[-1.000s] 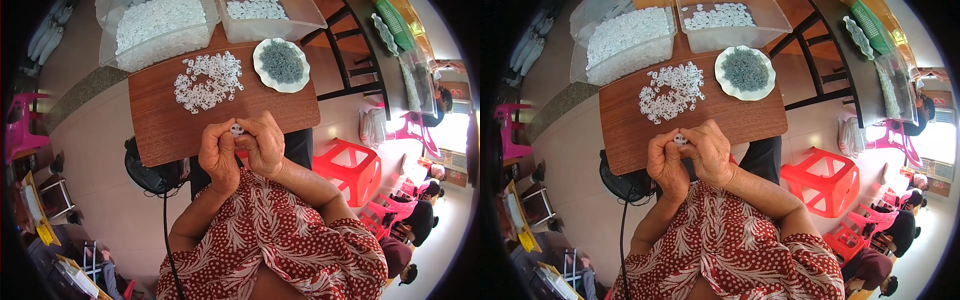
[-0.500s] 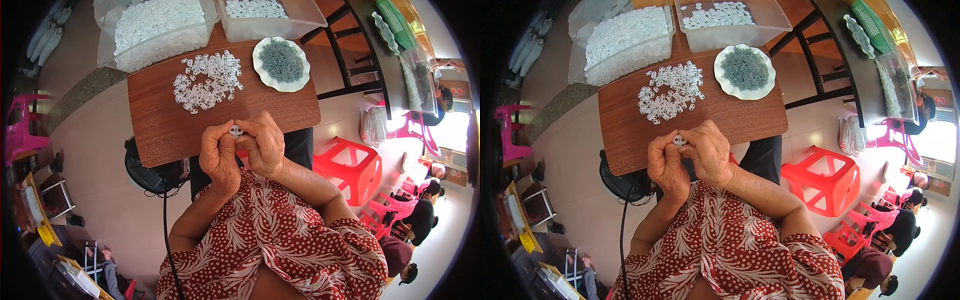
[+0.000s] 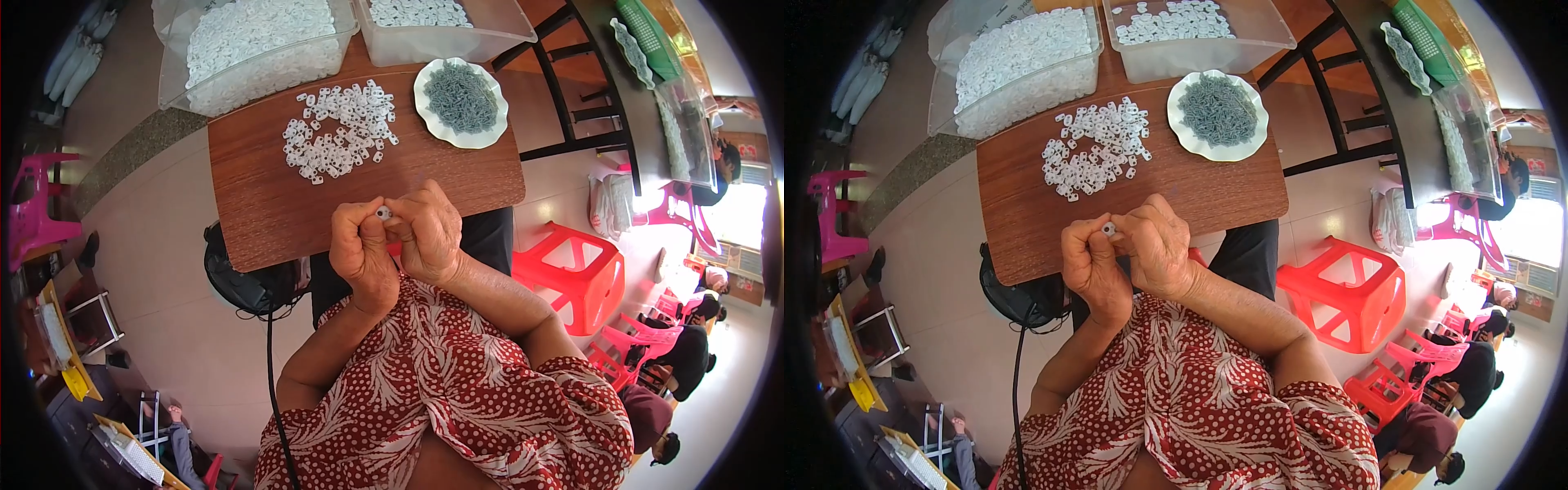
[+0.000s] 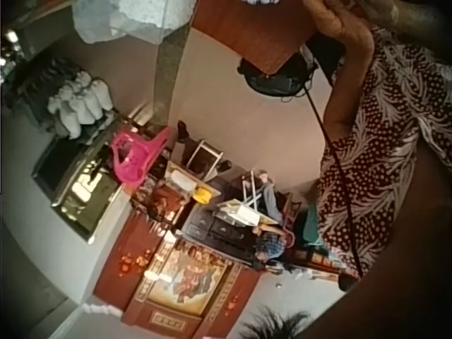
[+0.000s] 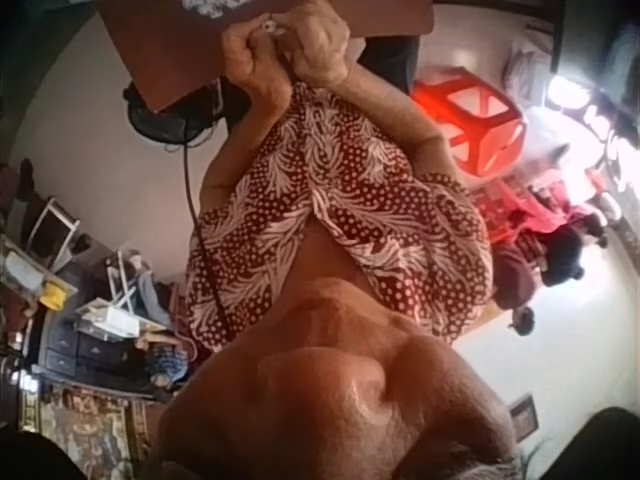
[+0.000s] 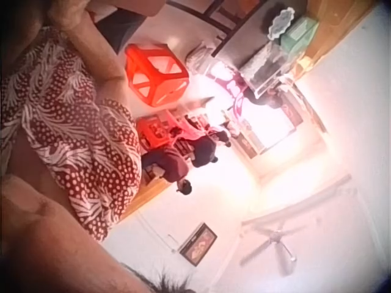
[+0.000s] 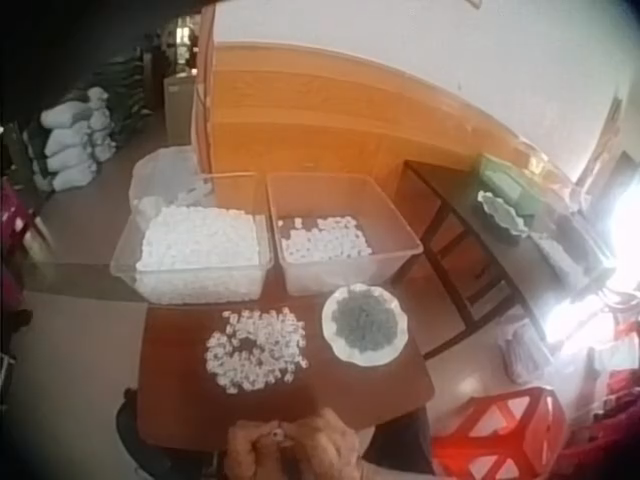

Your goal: Manual assembly of small white plastic components by inserting tiny grey parts into them.

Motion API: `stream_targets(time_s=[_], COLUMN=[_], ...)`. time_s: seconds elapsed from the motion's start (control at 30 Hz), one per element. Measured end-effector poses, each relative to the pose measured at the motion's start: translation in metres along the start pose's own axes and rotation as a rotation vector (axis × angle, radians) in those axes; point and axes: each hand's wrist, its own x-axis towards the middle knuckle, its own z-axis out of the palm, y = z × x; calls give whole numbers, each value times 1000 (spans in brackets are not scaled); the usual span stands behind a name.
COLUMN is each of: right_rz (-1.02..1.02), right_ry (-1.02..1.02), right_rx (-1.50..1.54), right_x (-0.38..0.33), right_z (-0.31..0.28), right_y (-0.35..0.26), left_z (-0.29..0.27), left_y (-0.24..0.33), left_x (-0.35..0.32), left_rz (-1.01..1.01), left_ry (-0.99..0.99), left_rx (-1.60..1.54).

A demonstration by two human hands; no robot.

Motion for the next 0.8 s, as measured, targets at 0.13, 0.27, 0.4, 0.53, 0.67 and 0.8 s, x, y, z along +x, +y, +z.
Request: stream_targets(time_s=[0.13, 0.27, 0.4, 0.53, 0.67, 0.8], right_rz=[16, 147, 403, 875, 898, 611], right_ry=[12, 32, -74, -40, -1, 138], right_rx=[0, 47, 154, 505, 338, 46], right_x=[1, -1, -4, 4, 44, 99], right_z=[2, 7, 3, -4, -26, -48], right_y=[-1, 1, 4, 21, 48, 92], left_z=[0, -5, -15, -18, -27, -31], left_y=[0, 1, -8, -22, -37, 53], left_x=[0, 4, 2, 18, 33, 65], left_rz=[-23, -82, -365, -471, -419, -251], left_ry=[16, -19, -21, 10, -20, -101], left_rx=[-2, 15, -83, -213, 26, -143])
